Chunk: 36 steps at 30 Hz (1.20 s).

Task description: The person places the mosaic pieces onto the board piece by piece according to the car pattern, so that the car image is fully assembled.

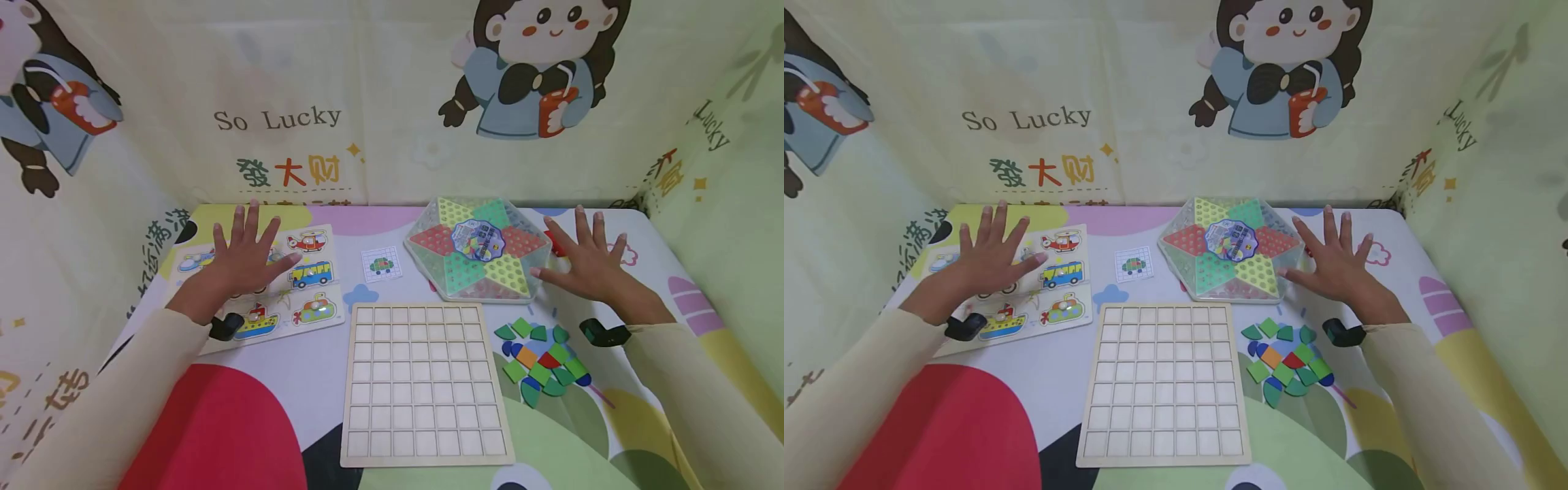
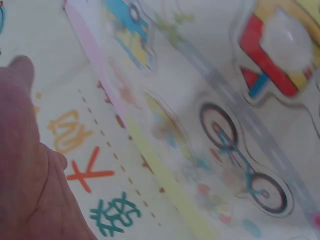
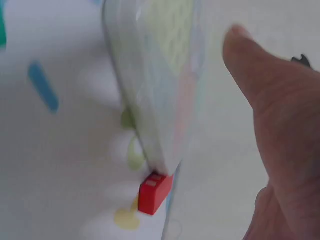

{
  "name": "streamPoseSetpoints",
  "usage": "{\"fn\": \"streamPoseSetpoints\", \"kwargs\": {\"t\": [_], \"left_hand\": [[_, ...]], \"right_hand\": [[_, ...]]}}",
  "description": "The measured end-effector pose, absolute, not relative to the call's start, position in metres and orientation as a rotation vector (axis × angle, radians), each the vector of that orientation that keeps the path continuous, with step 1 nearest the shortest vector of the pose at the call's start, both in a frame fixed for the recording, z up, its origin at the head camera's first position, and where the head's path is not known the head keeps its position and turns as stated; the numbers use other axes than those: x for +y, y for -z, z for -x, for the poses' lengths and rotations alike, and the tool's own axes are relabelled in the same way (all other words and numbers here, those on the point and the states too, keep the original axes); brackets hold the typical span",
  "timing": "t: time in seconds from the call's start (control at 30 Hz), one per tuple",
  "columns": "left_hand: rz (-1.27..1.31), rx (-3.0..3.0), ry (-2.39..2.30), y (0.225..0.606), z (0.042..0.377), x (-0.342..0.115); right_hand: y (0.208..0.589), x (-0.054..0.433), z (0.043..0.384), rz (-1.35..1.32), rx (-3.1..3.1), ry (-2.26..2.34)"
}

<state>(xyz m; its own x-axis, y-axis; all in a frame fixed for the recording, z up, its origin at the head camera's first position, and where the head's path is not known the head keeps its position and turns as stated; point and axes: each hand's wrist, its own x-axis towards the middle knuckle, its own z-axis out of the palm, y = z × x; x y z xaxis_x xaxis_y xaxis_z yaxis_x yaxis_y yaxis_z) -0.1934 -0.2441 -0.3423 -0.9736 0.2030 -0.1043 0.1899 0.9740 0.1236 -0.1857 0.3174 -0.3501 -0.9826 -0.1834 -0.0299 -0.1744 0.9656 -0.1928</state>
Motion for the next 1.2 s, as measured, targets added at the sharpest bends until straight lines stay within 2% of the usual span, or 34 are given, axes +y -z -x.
{"fn": "streamPoseSetpoints", "kwargs": {"t": [0.2,0.5,0.87,1.2], "left_hand": [[-0.465,2.943,-0.249,0.333,0.179,-0.227],[-0.555,2.849,-0.437,0.334,0.146,-0.205],[-0.767,2.801,-0.499,0.343,0.107,-0.177],[-0.974,2.713,-0.494,0.358,0.088,-0.164]], "right_hand": [[0.342,0.306,0.176,0.404,3.128,0.485],[0.347,0.292,0.153,0.552,3.194,0.807],[0.355,0.277,0.132,0.707,3.097,0.861],[0.365,0.268,0.118,0.813,2.936,0.898]]}}
